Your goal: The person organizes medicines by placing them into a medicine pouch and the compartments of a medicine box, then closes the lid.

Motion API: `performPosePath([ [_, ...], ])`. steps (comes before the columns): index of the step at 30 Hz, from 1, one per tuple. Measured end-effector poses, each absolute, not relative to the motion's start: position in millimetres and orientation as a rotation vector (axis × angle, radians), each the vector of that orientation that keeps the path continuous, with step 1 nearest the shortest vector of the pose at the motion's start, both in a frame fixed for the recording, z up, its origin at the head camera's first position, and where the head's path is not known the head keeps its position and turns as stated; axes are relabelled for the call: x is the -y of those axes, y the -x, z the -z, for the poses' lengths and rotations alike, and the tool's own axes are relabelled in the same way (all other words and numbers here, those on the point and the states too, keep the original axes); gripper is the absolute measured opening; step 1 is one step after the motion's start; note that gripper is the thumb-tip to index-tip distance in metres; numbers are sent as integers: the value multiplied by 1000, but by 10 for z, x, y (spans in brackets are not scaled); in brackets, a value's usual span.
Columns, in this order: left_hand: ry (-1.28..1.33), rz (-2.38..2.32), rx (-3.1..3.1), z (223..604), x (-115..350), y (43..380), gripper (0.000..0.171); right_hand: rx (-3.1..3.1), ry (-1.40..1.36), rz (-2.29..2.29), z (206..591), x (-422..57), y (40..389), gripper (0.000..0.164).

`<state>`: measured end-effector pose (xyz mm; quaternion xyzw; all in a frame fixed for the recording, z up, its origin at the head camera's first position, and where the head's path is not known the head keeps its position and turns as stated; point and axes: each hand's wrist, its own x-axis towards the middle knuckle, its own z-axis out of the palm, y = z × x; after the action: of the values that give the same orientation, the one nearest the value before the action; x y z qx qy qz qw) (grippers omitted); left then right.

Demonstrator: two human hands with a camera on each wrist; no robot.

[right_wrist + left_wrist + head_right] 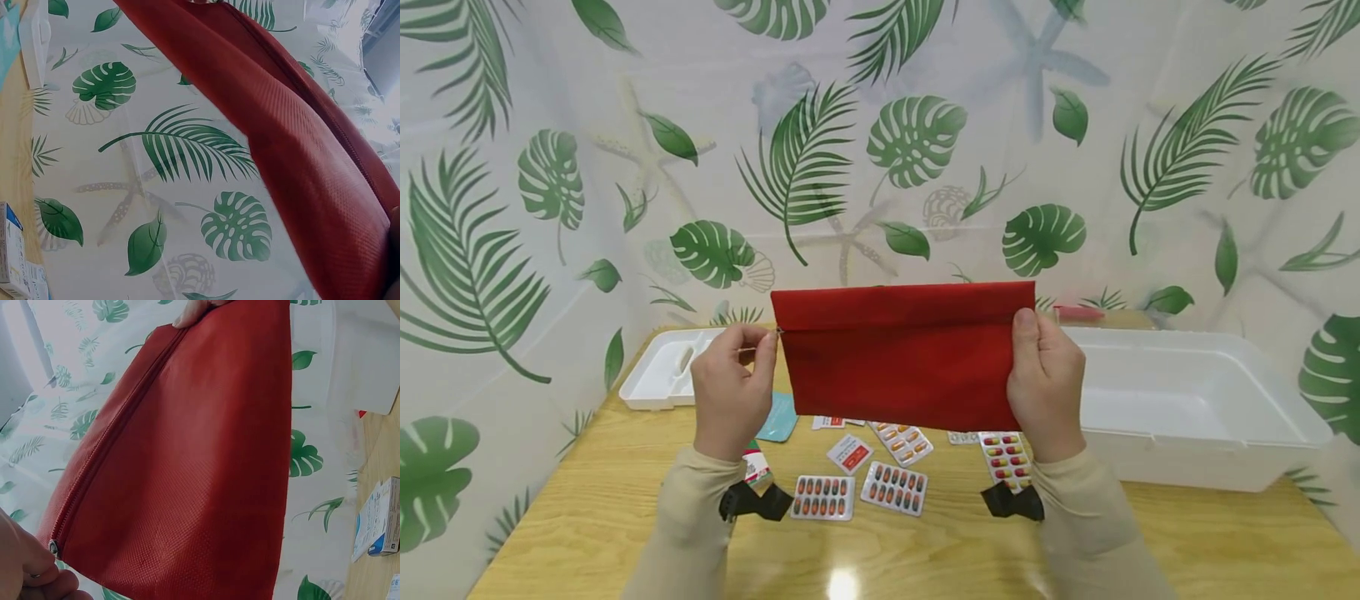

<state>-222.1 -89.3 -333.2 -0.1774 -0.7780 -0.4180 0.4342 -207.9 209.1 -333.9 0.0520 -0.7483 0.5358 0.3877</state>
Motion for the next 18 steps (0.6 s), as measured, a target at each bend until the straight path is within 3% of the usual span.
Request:
performPosePath([
  [14,558,1427,1991,3405,800,2253,24,1936,-113,-1502,3383,-2054,2084,40],
  [18,611,1426,1992,3425,759,2255,20,1961,-155,-1525,3404,-2027,2097,41],
])
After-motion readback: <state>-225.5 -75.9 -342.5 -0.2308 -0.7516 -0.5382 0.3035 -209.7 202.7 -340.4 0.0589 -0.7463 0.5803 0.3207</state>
